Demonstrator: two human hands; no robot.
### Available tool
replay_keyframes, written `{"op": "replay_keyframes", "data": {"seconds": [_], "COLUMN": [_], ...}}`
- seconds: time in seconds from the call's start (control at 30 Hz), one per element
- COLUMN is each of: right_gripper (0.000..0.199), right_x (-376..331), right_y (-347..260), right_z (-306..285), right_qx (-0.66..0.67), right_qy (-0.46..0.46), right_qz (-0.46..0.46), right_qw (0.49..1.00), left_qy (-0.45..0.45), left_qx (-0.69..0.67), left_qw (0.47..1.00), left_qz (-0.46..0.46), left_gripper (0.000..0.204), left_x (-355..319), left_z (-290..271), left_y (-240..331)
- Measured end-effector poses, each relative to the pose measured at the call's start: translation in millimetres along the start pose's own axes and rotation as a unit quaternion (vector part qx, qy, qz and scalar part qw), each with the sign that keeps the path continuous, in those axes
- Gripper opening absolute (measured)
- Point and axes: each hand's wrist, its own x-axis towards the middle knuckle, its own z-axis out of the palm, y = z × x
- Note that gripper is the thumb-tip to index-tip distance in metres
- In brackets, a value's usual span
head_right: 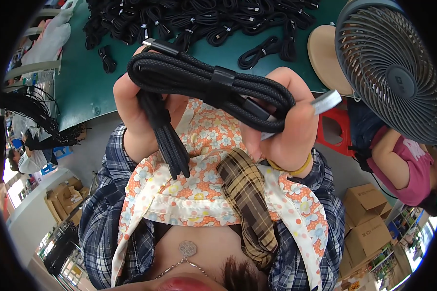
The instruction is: The person picks up a fan and sets it aside, then picks up a bundled cable and touches the connectors with a small white object. They then pick up a second bundled cable and hold both together while touching the connectors with the white object.
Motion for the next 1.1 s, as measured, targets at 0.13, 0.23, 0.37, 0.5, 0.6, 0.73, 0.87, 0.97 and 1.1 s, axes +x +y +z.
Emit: {"op": "replay_keyframes", "data": {"seconds": [0.13,0.23,0.37,0.5,0.6,0.73,0.87,0.97,1.1], "right_gripper": [0.059,0.058,0.053,0.04,0.032,0.023,0.023,0.024,0.023], "right_x": [-2,-3,0,1,12,13,17,17,19], "right_y": [1,-1,-3,1,14,28,21,8,-5], "right_z": [4,3,2,5,2,0,6,9,10], "right_qx": [-0.003,-0.014,-0.068,-0.181,-0.375,-0.408,-0.247,-0.143,-0.037], "right_qy": [0.021,0.018,0.044,0.071,-0.002,-0.005,0.041,0.041,0.007], "right_qz": [-0.011,-0.013,-0.009,-0.019,-0.059,0.117,0.234,0.228,0.172], "right_qw": [1.0,1.0,0.997,0.981,0.925,0.906,0.94,0.962,0.984], "left_qy": [0.009,0.047,0.142,0.21,0.24,0.287,0.227,0.157,0.18], "left_qx": [-0.03,-0.039,-0.064,-0.161,-0.243,-0.201,-0.293,-0.241,-0.155], "left_qw": [1.0,0.998,0.987,0.961,0.934,0.928,0.921,0.95,0.97], "left_qz": [-0.001,-0.005,-0.03,-0.085,-0.104,-0.126,-0.119,-0.117,-0.059], "left_gripper": [0.024,0.026,0.032,0.035,0.033,0.035,0.034,0.032,0.038], "left_x": [1,1,7,18,23,28,15,18,16], "left_z": [0,9,19,22,19,-3,-24,8,27], "left_y": [-3,-4,-5,-4,-6,-13,-17,4,12]}}
